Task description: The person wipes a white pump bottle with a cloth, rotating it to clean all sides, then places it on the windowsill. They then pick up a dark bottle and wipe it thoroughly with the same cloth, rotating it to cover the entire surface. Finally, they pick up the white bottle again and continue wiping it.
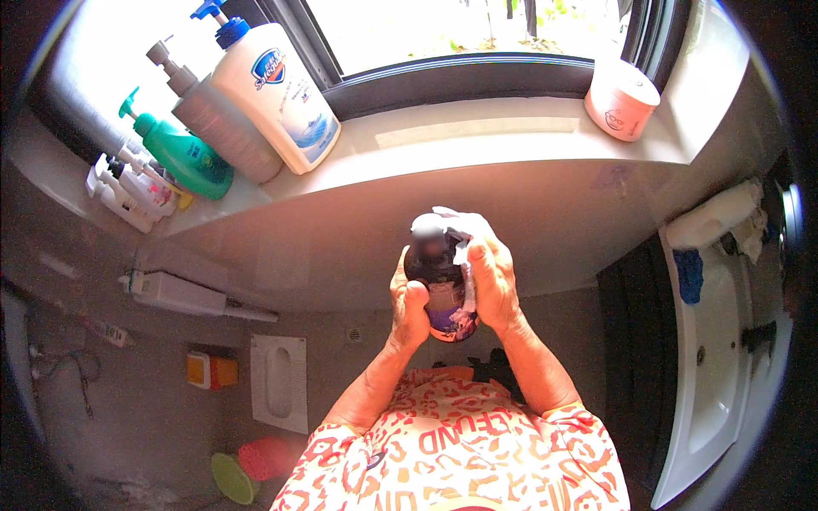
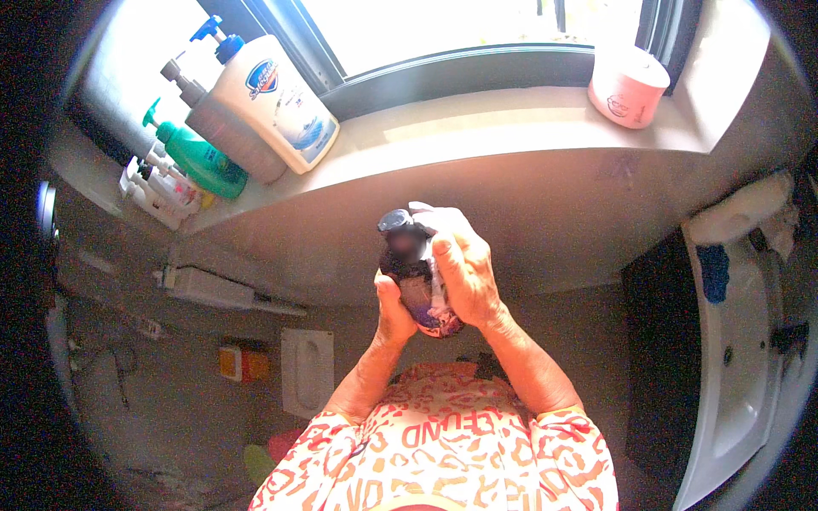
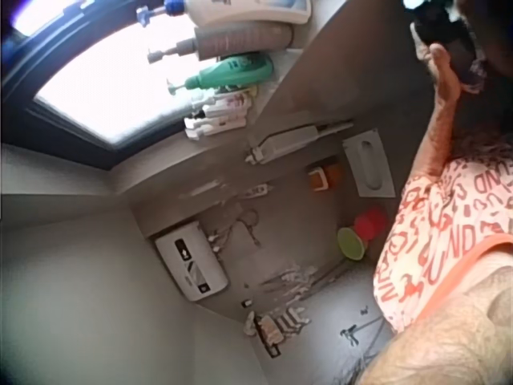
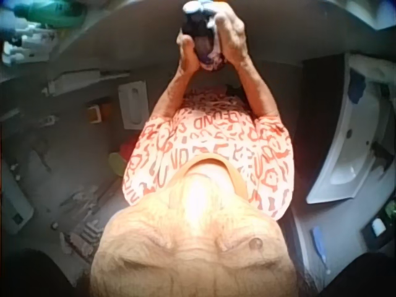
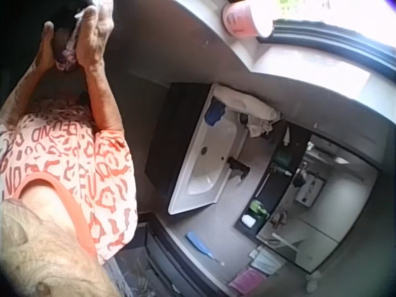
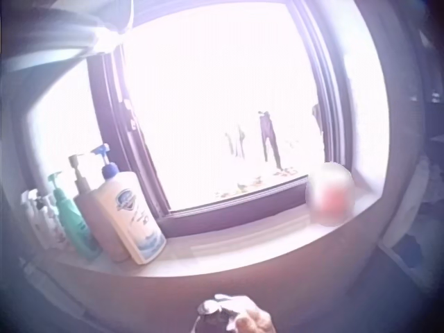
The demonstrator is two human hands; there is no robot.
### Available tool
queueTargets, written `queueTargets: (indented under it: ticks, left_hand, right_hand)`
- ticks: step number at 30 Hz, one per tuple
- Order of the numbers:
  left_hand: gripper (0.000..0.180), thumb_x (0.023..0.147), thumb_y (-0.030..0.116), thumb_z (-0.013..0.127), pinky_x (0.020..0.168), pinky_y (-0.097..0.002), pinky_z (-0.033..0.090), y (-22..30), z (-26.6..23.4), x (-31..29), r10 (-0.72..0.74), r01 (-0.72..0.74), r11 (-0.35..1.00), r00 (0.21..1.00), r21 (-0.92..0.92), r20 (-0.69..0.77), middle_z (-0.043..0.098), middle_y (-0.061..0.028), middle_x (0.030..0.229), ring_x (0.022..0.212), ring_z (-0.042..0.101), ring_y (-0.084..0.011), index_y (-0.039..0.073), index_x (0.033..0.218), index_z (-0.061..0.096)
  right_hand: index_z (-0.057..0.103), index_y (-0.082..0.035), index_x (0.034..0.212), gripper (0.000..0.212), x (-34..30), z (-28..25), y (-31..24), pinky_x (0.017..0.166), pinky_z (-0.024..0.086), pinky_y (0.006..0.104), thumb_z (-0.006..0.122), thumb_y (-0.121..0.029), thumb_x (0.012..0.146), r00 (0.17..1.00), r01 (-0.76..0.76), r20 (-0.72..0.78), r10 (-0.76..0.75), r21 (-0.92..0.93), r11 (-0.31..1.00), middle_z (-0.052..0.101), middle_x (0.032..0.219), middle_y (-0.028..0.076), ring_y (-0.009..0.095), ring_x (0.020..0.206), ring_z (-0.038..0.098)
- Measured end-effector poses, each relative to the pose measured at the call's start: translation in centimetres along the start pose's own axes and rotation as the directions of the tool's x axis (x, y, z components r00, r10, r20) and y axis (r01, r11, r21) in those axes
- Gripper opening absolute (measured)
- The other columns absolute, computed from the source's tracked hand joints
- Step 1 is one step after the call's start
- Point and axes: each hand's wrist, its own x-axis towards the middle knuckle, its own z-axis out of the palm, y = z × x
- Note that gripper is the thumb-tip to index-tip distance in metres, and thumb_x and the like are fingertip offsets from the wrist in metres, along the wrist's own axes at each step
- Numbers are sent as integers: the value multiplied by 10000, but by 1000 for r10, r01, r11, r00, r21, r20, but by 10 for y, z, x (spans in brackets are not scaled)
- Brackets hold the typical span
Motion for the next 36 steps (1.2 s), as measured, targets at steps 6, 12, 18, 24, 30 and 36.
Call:
queueTargets:
  ticks: [6,12,18,24,30,36]
  left_hand:
    - [780,806,678,449,786,-273,452,-4,-9,2,-7,10,999,997,37,-73,569,-57,997,910,541,-122,-11,1172,435]
    - [908,754,792,317,922,-356,418,-15,-21,2,-147,130,966,988,-224,-57,523,-69,1199,1061,522,-205,51,1267,431]
    - [839,798,760,281,864,-366,454,0,-6,2,-86,24,972,963,-235,-256,572,-71,1127,1002,561,-203,66,1232,465]
    - [731,829,644,450,882,-387,451,16,-17,14,-26,-41,979,946,-198,-324,506,-105,1161,1032,533,-218,37,1236,415]
    - [737,839,611,466,885,-374,445,3,-34,13,-42,-1,988,960,-154,-278,507,-113,1147,1028,527,-205,16,1266,387]
    - [786,809,732,329,878,-395,449,-5,-13,7,-112,80,985,971,-155,-212,562,-78,1134,1015,557,-217,81,1228,464]
  right_hand:
    - [431,-3,1270,546,-23,15,5,935,340,497,567,-295,829,901,371,76,-426,-644,669,386,1309,240,416,1156,413]
    - [435,-25,1280,554,-41,22,10,969,320,471,584,-260,801,879,425,154,-451,-681,596,382,1339,214,408,1218,386]
    - [439,16,1223,429,-30,14,21,900,381,362,375,-309,950,991,-107,-90,101,-57,993,472,1138,193,274,1042,497]
    - [433,-40,1206,401,-36,-9,35,599,496,377,402,-339,940,968,-244,-41,248,-393,887,587,764,128,248,618,587]
    - [295,-40,1328,675,-26,-35,-8,941,395,407,618,-199,758,927,-363,-85,366,-453,815,475,1221,252,358,1130,490]
    - [392,-5,1300,637,-33,-7,-28,980,382,370,647,-4,716,999,-10,-46,0,-224,975,523,1188,221,321,1154,500]
